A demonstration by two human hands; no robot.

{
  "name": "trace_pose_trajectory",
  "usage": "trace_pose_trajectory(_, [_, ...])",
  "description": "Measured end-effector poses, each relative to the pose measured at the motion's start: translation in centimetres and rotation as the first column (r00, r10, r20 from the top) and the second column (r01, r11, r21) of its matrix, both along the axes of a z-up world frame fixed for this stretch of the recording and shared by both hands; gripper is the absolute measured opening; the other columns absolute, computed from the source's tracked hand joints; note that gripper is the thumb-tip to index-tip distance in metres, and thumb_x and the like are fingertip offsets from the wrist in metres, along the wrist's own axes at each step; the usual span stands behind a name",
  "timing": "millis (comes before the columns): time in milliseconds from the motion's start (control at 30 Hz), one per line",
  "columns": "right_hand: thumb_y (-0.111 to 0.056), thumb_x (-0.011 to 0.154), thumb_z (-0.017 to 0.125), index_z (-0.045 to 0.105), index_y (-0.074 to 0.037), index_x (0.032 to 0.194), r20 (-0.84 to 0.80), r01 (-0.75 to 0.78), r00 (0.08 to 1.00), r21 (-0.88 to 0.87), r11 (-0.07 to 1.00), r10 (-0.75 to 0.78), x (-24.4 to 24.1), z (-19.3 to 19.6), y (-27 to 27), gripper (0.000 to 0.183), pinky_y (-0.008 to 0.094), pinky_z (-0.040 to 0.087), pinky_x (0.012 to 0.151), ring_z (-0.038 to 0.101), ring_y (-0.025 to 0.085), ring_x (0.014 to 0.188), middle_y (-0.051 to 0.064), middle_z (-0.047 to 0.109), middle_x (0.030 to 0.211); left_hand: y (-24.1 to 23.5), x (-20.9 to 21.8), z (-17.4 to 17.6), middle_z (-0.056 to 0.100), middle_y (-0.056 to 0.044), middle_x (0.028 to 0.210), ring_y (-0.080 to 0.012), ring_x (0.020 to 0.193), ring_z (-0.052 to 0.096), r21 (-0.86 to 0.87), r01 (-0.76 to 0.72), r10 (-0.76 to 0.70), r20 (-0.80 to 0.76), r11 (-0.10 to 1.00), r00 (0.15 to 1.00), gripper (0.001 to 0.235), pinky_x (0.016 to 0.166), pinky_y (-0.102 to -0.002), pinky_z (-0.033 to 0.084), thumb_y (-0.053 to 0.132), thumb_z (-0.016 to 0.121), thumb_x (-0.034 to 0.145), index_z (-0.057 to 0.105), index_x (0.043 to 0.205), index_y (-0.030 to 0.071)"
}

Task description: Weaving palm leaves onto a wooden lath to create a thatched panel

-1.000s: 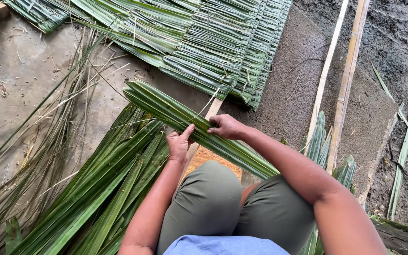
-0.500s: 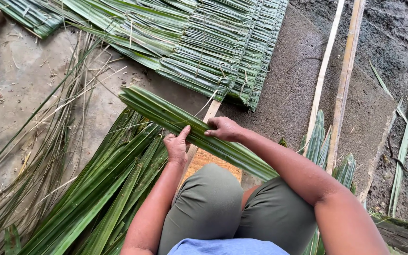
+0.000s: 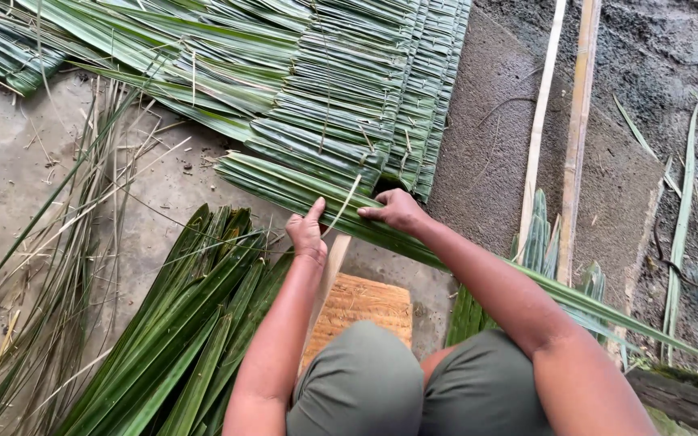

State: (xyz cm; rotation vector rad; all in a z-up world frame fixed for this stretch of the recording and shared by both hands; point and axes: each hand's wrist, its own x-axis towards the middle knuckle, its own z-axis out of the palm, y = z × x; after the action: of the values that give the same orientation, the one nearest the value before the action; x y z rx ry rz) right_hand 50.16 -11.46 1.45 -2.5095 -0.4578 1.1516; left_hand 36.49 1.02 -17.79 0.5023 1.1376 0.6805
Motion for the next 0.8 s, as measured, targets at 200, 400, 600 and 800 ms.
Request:
trace_pose_trajectory(200, [-0.055, 0.075, 0.085, 0.080, -0.039, 0.104, 0.020, 0.037, 0.999, -0.013, 0.999, -0.036, 2.6, -9.4, -2.6, 0.033, 0.037, 0.056, 0.086, 0.074, 0.024, 0.100, -0.002, 0.079, 0.095, -2.0, 1.1, -2.1, 0.067, -0.009, 0.076, -0.0154, 0.066, 0.067, -0.040, 0.048, -0.049, -0.039, 0.998, 0.998, 0.036, 0.064, -0.035, 0.059, 0.011, 0.097, 0.070, 0.067, 0.087, 0.003])
trace_pose_trajectory(400, [-0.045, 0.074, 0.089, 0.082, -0.031, 0.098, -0.088, 0.135, 0.988, 0.083, 0.987, -0.128, 3.3, -15.3, -3.9, 0.028, 0.034, 0.055, 0.081, 0.074, 0.021, 0.089, 0.001, 0.078, 0.087, -2.2, 1.0, 2.8, 0.071, -0.008, 0.079, -0.0122, 0.071, 0.066, -0.065, 0.068, -0.072, -0.052, 0.996, 0.996, 0.032, 0.070, -0.030, 0.055, 0.014, 0.097, 0.069, 0.072, 0.087, 0.007])
trace_pose_trajectory(600, [-0.045, 0.072, 0.090, 0.083, -0.034, 0.095, -0.117, 0.150, 0.984, 0.100, 0.984, -0.138, 3.7, -16.3, -4.2, 0.027, 0.030, 0.054, 0.076, 0.073, 0.017, 0.082, -0.002, 0.077, 0.081, -2.5, 1.0, 9.8, 0.070, -0.009, 0.078, -0.0164, 0.071, 0.064, -0.117, 0.157, -0.164, -0.046, 0.981, 0.985, 0.040, 0.072, -0.036, 0.052, 0.020, 0.100, 0.062, 0.073, 0.087, 0.004])
trace_pose_trajectory(800, [-0.042, 0.069, 0.093, 0.083, -0.029, 0.092, -0.109, 0.174, 0.981, 0.114, 0.978, -0.161, 2.9, -13.7, -3.4, 0.029, 0.032, 0.054, 0.079, 0.074, 0.023, 0.084, 0.002, 0.077, 0.080, -2.7, 1.3, 7.6, 0.072, -0.012, 0.085, -0.0157, 0.079, 0.066, -0.044, 0.170, -0.171, -0.039, 0.985, 0.984, 0.044, 0.081, -0.037, 0.052, 0.013, 0.102, 0.062, 0.075, 0.094, -0.001])
